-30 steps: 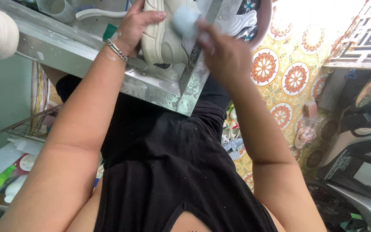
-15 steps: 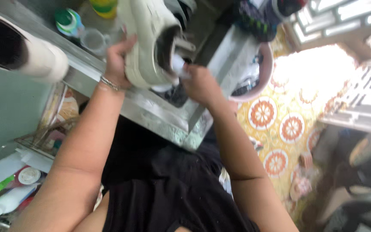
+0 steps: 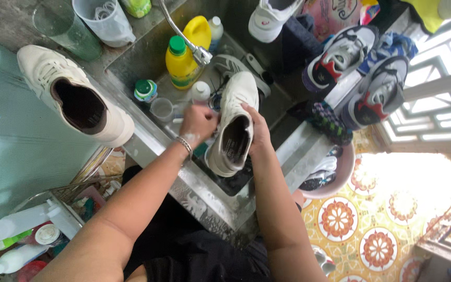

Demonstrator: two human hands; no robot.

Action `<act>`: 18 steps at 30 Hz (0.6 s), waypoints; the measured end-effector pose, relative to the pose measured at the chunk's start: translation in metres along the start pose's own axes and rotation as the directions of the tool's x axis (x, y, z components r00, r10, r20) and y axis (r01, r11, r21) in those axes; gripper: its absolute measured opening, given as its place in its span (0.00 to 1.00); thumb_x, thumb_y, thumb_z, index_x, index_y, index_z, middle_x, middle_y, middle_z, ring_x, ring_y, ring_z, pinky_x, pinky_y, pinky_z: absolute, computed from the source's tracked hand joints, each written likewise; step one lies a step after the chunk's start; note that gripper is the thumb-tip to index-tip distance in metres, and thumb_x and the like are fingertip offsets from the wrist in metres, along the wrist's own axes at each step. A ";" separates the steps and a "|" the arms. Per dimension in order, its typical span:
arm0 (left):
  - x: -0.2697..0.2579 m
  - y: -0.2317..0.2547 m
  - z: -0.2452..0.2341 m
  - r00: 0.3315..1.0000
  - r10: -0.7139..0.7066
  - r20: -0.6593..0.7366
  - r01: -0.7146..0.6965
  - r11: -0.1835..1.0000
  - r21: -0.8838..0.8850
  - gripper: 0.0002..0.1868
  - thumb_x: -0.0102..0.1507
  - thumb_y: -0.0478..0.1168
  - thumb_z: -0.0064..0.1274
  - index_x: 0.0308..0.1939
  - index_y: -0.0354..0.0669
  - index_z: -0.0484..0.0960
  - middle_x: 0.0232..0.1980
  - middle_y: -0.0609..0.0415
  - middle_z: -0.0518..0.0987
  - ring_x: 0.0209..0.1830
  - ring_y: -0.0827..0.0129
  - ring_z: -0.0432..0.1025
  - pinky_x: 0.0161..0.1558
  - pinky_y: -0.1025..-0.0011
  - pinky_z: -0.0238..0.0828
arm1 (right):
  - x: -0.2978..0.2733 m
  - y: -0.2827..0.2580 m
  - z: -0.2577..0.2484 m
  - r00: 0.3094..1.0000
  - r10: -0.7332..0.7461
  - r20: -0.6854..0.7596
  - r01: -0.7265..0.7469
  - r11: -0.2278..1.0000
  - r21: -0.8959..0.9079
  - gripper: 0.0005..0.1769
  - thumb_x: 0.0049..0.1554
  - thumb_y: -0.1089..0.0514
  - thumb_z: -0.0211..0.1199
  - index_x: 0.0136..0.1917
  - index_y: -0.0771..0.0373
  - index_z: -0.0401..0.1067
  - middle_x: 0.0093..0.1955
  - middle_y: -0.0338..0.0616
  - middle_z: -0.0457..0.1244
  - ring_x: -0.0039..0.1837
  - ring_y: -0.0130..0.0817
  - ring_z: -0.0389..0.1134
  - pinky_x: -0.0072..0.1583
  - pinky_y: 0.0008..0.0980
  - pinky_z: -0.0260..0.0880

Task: The person scrubs the sole and upper of a white shoe with a brush at a sink, occasionally dipping the brush in a container of water and rinsing the shoe under a faucet.

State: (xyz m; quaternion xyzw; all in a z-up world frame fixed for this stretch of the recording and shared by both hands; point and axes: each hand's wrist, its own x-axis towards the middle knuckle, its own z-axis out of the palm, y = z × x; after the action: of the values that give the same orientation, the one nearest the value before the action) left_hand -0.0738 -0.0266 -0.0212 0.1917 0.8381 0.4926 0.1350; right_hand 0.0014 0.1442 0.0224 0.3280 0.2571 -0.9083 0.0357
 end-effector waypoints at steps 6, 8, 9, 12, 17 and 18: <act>0.143 0.013 -0.048 0.587 0.607 -0.536 -0.421 0.794 0.439 0.28 0.64 0.42 0.63 0.62 0.28 0.72 0.51 0.36 0.81 0.45 0.46 0.79 0.49 0.56 0.77 | 0.021 -0.021 -0.014 0.992 -0.082 -0.092 0.071 0.990 -0.119 0.21 0.56 0.56 0.67 0.57 0.74 0.73 0.45 0.52 0.70 0.42 0.39 0.73 0.46 0.37 0.76; 0.192 0.018 -0.058 0.822 0.307 -0.479 -0.183 0.940 0.288 0.26 0.64 0.41 0.62 0.60 0.28 0.73 0.49 0.38 0.81 0.44 0.48 0.79 0.48 0.58 0.77 | 0.019 -0.028 -0.011 0.987 -0.134 -0.092 0.117 0.980 -0.162 0.21 0.55 0.57 0.68 0.56 0.75 0.73 0.45 0.52 0.70 0.41 0.38 0.73 0.46 0.37 0.76; 0.211 0.019 -0.062 0.884 0.176 -0.433 -0.050 0.957 0.287 0.25 0.65 0.41 0.61 0.60 0.29 0.73 0.48 0.39 0.81 0.43 0.49 0.79 0.47 0.59 0.77 | 0.018 -0.029 -0.008 0.981 -0.166 -0.104 0.143 0.970 -0.197 0.21 0.54 0.57 0.68 0.56 0.74 0.73 0.45 0.51 0.71 0.42 0.38 0.73 0.45 0.37 0.75; 0.209 0.022 -0.044 0.946 0.057 -0.319 0.094 0.894 0.439 0.21 0.66 0.41 0.60 0.57 0.30 0.74 0.46 0.41 0.81 0.41 0.53 0.79 0.46 0.61 0.77 | 0.013 -0.031 -0.007 0.974 -0.198 -0.113 0.161 0.948 -0.273 0.22 0.53 0.58 0.69 0.57 0.74 0.73 0.46 0.50 0.71 0.42 0.36 0.74 0.46 0.35 0.75; 0.172 0.018 -0.017 0.962 0.024 -0.270 0.124 0.848 0.516 0.16 0.68 0.40 0.58 0.53 0.31 0.76 0.42 0.45 0.81 0.38 0.58 0.79 0.43 0.64 0.76 | 0.005 -0.031 -0.005 0.966 -0.153 -0.209 0.077 0.940 -0.334 0.24 0.52 0.57 0.70 0.57 0.74 0.71 0.45 0.52 0.71 0.42 0.37 0.74 0.46 0.36 0.76; 0.175 0.019 -0.015 0.962 0.029 -0.271 0.120 0.848 0.517 0.15 0.68 0.39 0.58 0.52 0.32 0.76 0.42 0.45 0.81 0.38 0.59 0.79 0.42 0.65 0.76 | 0.004 -0.031 -0.004 0.965 -0.152 -0.211 0.074 0.938 -0.338 0.24 0.53 0.57 0.70 0.57 0.75 0.70 0.46 0.52 0.71 0.43 0.37 0.74 0.46 0.36 0.76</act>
State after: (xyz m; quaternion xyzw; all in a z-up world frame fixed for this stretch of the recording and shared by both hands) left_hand -0.2317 0.0496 -0.0043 0.1327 0.9558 0.2611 -0.0262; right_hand -0.0071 0.1736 0.0311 0.4069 0.4251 -0.8085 0.0062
